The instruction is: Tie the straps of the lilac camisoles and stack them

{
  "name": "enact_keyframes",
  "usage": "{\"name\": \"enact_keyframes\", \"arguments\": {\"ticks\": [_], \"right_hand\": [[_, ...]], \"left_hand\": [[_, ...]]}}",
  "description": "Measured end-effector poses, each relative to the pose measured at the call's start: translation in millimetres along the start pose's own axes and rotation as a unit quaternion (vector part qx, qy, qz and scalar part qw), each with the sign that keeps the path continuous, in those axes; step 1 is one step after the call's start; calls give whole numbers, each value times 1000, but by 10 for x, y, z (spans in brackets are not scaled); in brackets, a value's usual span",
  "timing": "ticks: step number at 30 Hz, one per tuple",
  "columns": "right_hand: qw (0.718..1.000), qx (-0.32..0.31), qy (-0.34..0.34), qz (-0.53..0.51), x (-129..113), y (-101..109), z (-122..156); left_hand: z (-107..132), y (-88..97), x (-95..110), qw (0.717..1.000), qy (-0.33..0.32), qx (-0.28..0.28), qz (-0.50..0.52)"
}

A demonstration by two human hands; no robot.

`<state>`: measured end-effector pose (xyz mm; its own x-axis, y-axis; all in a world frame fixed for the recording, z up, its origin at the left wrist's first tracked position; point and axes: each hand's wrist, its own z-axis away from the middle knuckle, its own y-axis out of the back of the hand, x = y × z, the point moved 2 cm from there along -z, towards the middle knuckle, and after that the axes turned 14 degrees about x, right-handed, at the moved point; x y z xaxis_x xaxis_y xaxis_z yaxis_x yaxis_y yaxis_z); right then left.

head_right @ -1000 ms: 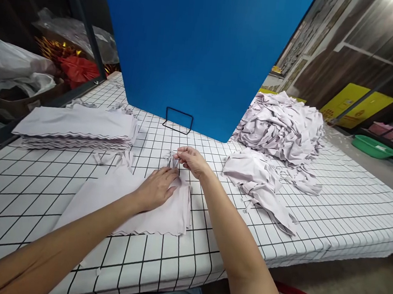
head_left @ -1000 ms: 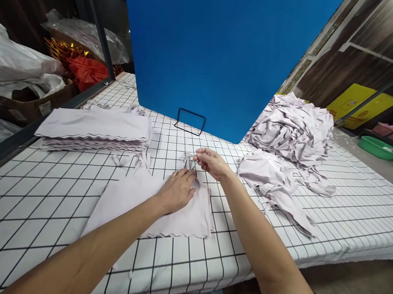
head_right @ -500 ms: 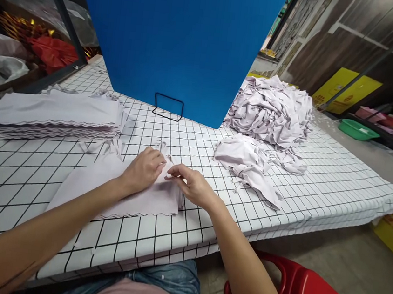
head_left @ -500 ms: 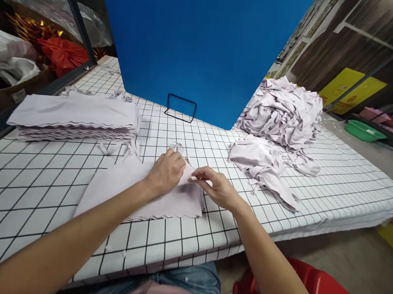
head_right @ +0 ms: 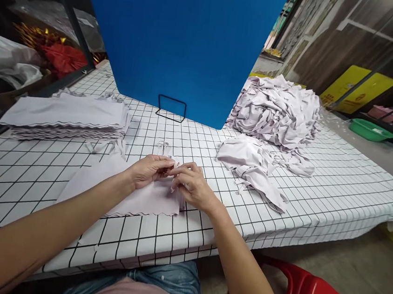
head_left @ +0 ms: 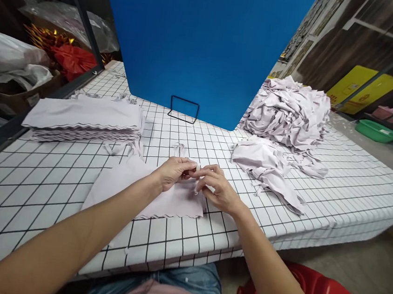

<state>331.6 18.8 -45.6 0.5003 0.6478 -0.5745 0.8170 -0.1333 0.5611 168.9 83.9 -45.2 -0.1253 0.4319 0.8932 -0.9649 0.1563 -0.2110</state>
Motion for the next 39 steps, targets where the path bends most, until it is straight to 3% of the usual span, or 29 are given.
{"name": "enact_keyframes", "arguments": {"ticks": [3, 6, 10, 14, 20, 23, 25, 28, 31, 33, 36, 39], "right_hand": [[988, 57, -89, -113, 26, 102, 11], [943, 113, -221, -224, 113, 125, -6], [910, 56, -320, -259, 207, 25, -75], [914, -48, -319, -247, 213, -79, -137], [910, -58, -333, -241, 240, -60, -188], [918, -31, -324, -226, 280, -71, -278], [915, 10, -334, -227, 306, -120, -361], [899, 38, -354, -257, 319, -273, -463], [896, 13, -356, -265, 320, -452, -482], [908, -5, -341, -242, 330, -529, -457], [935, -15, -298, -194, 350, -562, -428], [948, -18, -266, -176, 343, -559, -455]], "left_hand": [[7, 0, 38, 1000, -9, 5, -13], [14, -18, 82, 1000, -12, 8, -12], [29, -64, 153, 1000, -8, 13, 0], [35, -81, 254, 1000, -20, 21, 3], [-51, -9, 334, 998, -39, 45, 9], [-89, 100, 287, 994, -79, 34, -62], [-79, 237, 227, 969, -153, 36, -190], [-4, 499, 113, 878, -274, 41, -391], [95, 719, 20, 805, -333, 50, -489], [140, 794, -10, 791, -326, 54, -515], [161, 809, -9, 807, -292, 56, -511], [161, 785, 12, 815, -299, 62, -492]]}}
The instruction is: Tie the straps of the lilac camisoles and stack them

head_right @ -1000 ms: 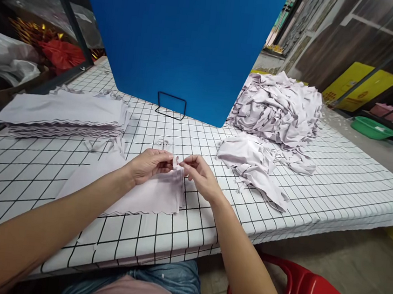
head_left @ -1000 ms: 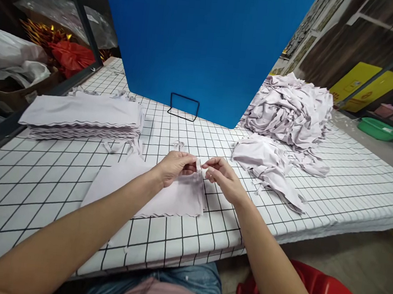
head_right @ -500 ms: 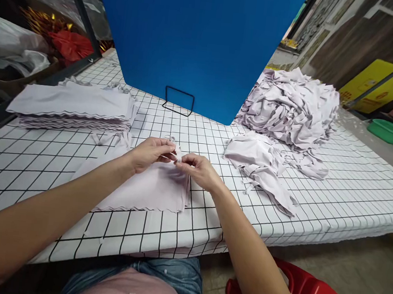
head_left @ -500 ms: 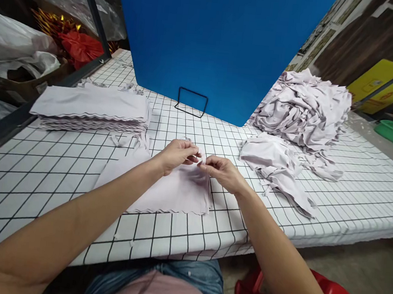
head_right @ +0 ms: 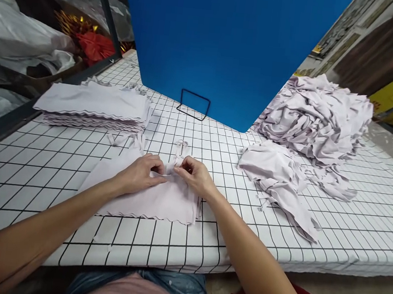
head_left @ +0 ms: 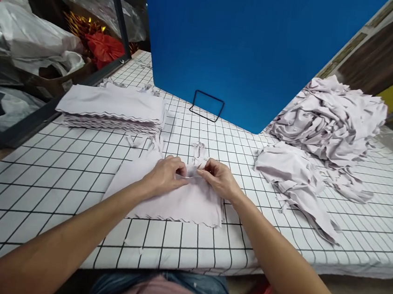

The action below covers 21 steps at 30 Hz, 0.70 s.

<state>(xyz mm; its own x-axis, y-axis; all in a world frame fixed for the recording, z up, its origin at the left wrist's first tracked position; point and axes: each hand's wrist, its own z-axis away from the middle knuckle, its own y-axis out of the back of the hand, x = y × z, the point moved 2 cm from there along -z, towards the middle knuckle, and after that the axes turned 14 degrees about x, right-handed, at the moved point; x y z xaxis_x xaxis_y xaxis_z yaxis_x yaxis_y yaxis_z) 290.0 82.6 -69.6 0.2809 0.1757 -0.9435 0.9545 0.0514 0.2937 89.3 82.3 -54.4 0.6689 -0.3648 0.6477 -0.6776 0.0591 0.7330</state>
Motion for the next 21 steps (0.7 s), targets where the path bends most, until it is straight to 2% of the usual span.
{"name": "enact_keyframes", "arguments": {"ticks": [7, 14, 21], "right_hand": [[997, -42, 58, 41, -106, -78, -28], [994, -32, 84, 64, -63, -58, 3], [994, -64, 77, 54, -36, -71, 21]], "left_hand": [[60, -20, -50, 997, 21, 18, 77], [68, -47, -53, 997, 6, 24, 67], [51, -31, -31, 998, 1, 8, 55]]}}
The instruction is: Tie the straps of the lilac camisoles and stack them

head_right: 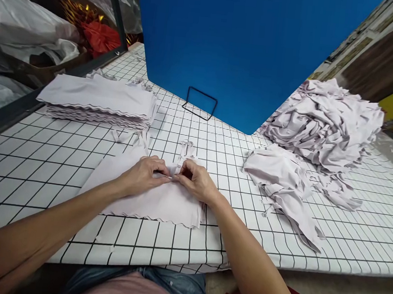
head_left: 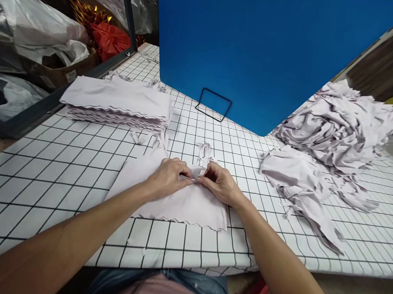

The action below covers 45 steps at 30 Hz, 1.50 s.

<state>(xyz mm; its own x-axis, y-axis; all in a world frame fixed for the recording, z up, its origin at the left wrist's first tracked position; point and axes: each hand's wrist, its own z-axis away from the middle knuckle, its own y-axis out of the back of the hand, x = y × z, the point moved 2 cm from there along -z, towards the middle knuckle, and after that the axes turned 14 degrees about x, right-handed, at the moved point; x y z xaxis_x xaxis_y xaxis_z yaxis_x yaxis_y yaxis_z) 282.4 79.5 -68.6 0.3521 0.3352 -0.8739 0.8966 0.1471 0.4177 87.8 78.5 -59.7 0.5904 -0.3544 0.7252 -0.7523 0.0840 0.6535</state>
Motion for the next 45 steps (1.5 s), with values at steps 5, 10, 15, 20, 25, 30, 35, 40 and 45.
{"name": "enact_keyframes", "arguments": {"ticks": [5, 10, 15, 20, 25, 30, 35, 40, 45], "right_hand": [[1000, -20, 3, -1, -12, -2, 4], [1000, -15, 12, 7, -30, 17, 5], [1000, -3, 16, 13, -25, -11, 5], [1000, 24, 11, -14, -39, -115, 3], [997, 44, -36, -52, -44, -172, 3], [965, 32, -126, -227, -100, -175, -18], [936, 62, -172, -301, -247, -96, -210], [938, 129, -173, -273, -340, 34, -470], [928, 165, -186, -276, -192, 90, -469]], "left_hand": [[-4, -1, -11, 1000, -9, -3, 4], [-12, -11, -33, 1000, -6, -5, -5], [-29, -33, -52, 1000, -12, -6, -18], [-41, -47, -45, 999, -24, -17, -36], [-36, -47, -15, 999, -19, -9, -44], [-26, -58, 15, 1000, -2, 1, -30], [-34, -99, 20, 1000, -15, 15, -14], [-34, -125, 15, 998, -11, 31, -62], [-36, -194, 2, 994, -24, 51, -91]]}}
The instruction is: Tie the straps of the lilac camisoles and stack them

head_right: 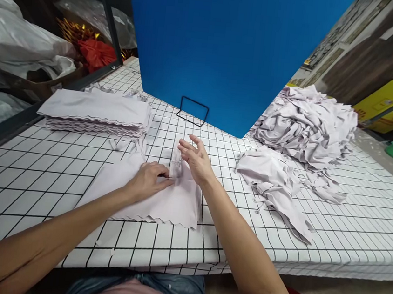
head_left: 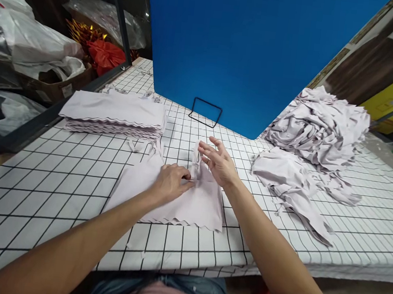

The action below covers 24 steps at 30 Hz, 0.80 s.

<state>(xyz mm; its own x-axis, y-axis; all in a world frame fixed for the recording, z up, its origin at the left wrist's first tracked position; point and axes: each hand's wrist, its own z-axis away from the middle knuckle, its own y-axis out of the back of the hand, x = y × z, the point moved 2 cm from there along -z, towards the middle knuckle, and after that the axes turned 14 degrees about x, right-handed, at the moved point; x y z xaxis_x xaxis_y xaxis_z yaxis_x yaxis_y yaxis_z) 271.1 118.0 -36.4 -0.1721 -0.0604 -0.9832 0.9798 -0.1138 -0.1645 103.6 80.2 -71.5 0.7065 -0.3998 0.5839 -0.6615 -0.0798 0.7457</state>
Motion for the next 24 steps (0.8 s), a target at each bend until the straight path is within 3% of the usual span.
{"name": "enact_keyframes", "arguments": {"ticks": [3, 5, 7, 9, 11, 12, 15, 17, 21, 24], "right_hand": [[998, 16, 20, 53, 116, 113, 18], [982, 47, 79, 164, 187, 187, 82], [932, 73, 187, 301, 244, 247, 202], [867, 55, 290, 402, 298, 287, 346], [825, 19, 341, 451, 329, 320, 453], [818, 13, 345, 459, 322, 328, 477], [845, 26, 314, 431, 210, 221, 423], [876, 3, 279, 394, 121, -12, 313], [928, -51, 141, 342, 144, -672, 31], [945, -68, 39, 318, 307, -1041, -138]], "left_hand": [[23, -60, 52, 999, -4, 14, -29], [52, -68, 108, 998, -3, 26, -54], [73, -25, 146, 997, -16, 31, -68], [71, 86, 111, 997, -25, 32, -71], [43, 262, -28, 996, -11, 44, -74], [22, 365, -131, 995, 8, 59, -81], [-48, 629, -471, 986, 74, 116, -99], [-88, 700, -642, 981, 106, 134, -95], [-132, 639, -779, 976, 145, 150, -68], [-142, 580, -813, 974, 159, 162, -23]]}}
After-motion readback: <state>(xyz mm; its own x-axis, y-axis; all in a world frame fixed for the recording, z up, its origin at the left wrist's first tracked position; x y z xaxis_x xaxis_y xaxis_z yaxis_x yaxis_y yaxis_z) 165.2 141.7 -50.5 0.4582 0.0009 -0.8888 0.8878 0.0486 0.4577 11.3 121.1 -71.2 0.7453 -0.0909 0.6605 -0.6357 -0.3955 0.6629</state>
